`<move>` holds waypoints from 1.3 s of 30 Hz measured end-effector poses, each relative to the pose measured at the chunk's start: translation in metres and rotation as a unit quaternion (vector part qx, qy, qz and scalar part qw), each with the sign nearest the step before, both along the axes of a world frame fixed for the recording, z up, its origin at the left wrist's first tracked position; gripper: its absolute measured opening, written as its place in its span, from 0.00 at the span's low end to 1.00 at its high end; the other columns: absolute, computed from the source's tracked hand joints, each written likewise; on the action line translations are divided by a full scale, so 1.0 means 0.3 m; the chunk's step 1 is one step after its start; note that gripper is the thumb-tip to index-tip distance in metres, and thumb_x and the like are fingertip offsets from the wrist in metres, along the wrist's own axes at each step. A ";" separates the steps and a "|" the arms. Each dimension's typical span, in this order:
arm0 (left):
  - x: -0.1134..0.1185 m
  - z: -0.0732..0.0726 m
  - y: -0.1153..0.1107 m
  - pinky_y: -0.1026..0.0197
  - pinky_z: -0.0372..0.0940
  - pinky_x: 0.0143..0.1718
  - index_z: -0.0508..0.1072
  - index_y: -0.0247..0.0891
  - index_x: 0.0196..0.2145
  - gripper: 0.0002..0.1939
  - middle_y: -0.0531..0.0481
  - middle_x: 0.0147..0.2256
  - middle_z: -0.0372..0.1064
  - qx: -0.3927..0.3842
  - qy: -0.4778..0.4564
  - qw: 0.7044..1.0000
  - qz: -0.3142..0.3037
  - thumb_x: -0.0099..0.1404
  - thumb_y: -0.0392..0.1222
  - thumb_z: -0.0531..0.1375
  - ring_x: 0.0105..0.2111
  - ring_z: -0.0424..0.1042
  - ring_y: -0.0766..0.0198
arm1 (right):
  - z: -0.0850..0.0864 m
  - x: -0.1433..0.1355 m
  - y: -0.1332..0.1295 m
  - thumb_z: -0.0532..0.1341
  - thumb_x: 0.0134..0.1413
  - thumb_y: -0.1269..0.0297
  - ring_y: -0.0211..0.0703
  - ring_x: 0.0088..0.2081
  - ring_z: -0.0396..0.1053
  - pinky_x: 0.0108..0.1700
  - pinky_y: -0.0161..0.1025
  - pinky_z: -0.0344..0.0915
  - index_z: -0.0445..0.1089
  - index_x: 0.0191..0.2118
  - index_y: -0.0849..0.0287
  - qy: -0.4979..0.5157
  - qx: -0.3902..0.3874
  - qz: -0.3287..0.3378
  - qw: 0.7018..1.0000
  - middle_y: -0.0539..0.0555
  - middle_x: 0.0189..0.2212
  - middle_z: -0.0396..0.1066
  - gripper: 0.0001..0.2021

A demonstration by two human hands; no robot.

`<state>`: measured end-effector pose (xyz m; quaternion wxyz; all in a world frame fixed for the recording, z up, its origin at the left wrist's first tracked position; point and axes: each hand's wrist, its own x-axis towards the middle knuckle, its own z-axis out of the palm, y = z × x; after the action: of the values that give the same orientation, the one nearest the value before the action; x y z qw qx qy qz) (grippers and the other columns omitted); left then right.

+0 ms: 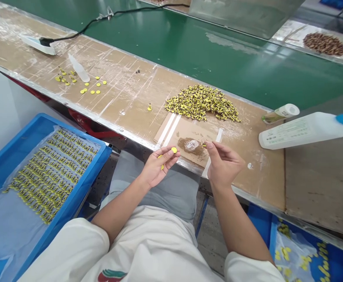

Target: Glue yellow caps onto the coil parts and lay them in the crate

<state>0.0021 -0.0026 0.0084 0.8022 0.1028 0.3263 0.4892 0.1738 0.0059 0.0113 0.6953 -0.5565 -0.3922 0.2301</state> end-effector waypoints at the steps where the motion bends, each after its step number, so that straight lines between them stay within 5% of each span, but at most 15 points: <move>1: 0.002 0.006 -0.003 0.72 0.70 0.41 0.77 0.33 0.40 0.11 0.48 0.39 0.77 0.001 -0.001 1.000 -0.003 0.58 0.33 0.65 0.38 0.77 0.69 | 0.017 -0.021 -0.014 0.72 0.42 0.63 0.44 0.33 0.77 0.40 0.43 0.75 0.77 0.33 0.58 0.015 -0.008 0.008 1.000 0.53 0.30 0.78 0.10; 7: 0.011 0.042 -0.022 0.68 0.69 0.44 0.78 0.33 0.41 0.12 0.46 0.40 0.77 0.005 0.007 1.000 -0.021 0.57 0.35 0.66 0.40 0.77 0.65 | 0.059 -0.137 -0.076 0.72 0.43 0.63 0.46 0.34 0.77 0.41 0.45 0.76 0.77 0.34 0.58 0.050 -0.035 0.072 0.996 0.53 0.32 0.78 0.10; 13: 0.014 0.052 -0.028 0.68 0.68 0.46 0.78 0.33 0.40 0.12 0.45 0.41 0.77 0.024 0.005 1.000 -0.007 0.57 0.34 0.66 0.42 0.77 0.64 | 0.050 -0.188 -0.086 0.71 0.44 0.64 0.45 0.33 0.77 0.38 0.43 0.77 0.77 0.35 0.59 0.052 -0.043 0.055 0.996 0.52 0.31 0.78 0.10; 39: 0.025 0.045 -0.022 0.67 0.70 0.45 0.78 0.33 0.35 0.10 0.48 0.35 0.78 -0.008 -0.001 0.999 0.037 0.53 0.30 0.68 0.36 0.78 0.67 | 0.034 -0.210 -0.099 0.71 0.43 0.66 0.46 0.33 0.77 0.40 0.46 0.77 0.77 0.33 0.58 -0.002 -0.014 0.033 0.999 0.52 0.32 0.78 0.08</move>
<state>0.0097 -0.0093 0.0219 0.7848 0.0839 0.3330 0.5160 0.1108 -0.0238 0.0215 0.6789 -0.5530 -0.4086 0.2576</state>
